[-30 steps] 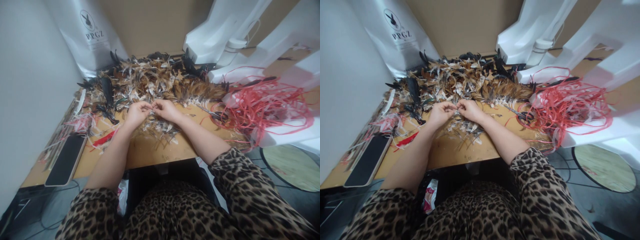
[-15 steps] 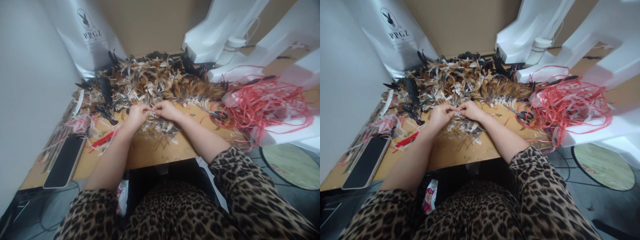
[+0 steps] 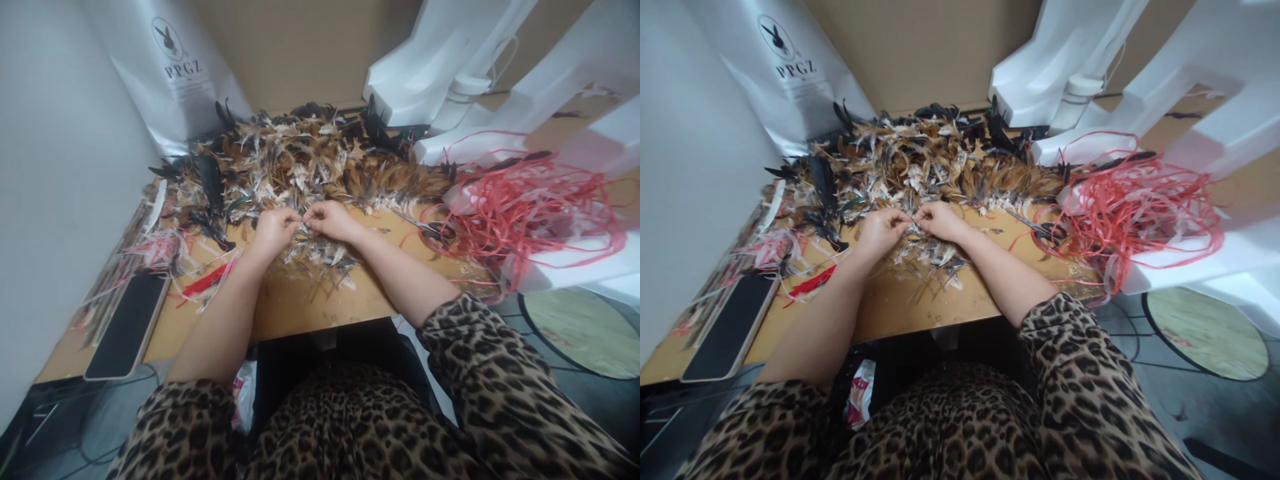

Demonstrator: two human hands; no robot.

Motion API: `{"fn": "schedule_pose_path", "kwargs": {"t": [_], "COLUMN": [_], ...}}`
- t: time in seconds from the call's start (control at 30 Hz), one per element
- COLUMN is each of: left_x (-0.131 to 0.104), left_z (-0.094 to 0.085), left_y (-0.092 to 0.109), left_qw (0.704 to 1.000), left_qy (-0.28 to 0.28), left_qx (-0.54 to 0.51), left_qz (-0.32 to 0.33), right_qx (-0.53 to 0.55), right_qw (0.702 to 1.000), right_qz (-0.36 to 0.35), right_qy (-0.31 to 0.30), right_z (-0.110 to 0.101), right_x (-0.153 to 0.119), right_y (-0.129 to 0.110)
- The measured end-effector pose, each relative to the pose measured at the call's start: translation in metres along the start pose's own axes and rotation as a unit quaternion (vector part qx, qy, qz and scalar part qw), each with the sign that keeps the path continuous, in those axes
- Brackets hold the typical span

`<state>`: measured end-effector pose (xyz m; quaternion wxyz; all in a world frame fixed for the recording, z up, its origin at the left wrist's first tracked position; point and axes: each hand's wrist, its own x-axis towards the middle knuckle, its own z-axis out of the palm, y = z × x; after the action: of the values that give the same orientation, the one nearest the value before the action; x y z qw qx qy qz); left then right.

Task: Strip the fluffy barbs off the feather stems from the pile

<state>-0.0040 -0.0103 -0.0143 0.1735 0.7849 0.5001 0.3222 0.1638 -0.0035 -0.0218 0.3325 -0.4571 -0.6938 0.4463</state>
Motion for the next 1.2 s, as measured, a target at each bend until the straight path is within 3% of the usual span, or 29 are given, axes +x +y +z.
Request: {"fn": "schedule_pose_path", "kwargs": {"t": [0.43,0.73,0.97,1.2], "left_x": [0.0006,0.0003,-0.0001,-0.0026], "left_z": [-0.0023,-0.0023,0.0012,-0.0022], "left_y": [-0.001,-0.0017,-0.0045,-0.0044], "left_qw": [0.999,0.999,0.999,0.997], "left_qy": [-0.024,-0.017,-0.027,-0.051], "left_qx": [-0.013,-0.019,0.014,0.058], "left_qz": [0.027,0.024,0.017,0.026], "right_qx": [0.033,-0.079,-0.234,-0.277], "right_qw": [0.999,0.996,0.965,0.95], "right_qz": [0.02,-0.048,-0.113,-0.138], "right_qy": [-0.032,-0.015,0.044,0.053], "right_z": [-0.002,-0.0021,-0.0035,-0.0037], "right_x": [0.0001,0.0009,0.0012,0.0021], "right_y": [-0.001,0.0027,0.0005,0.0051]}}
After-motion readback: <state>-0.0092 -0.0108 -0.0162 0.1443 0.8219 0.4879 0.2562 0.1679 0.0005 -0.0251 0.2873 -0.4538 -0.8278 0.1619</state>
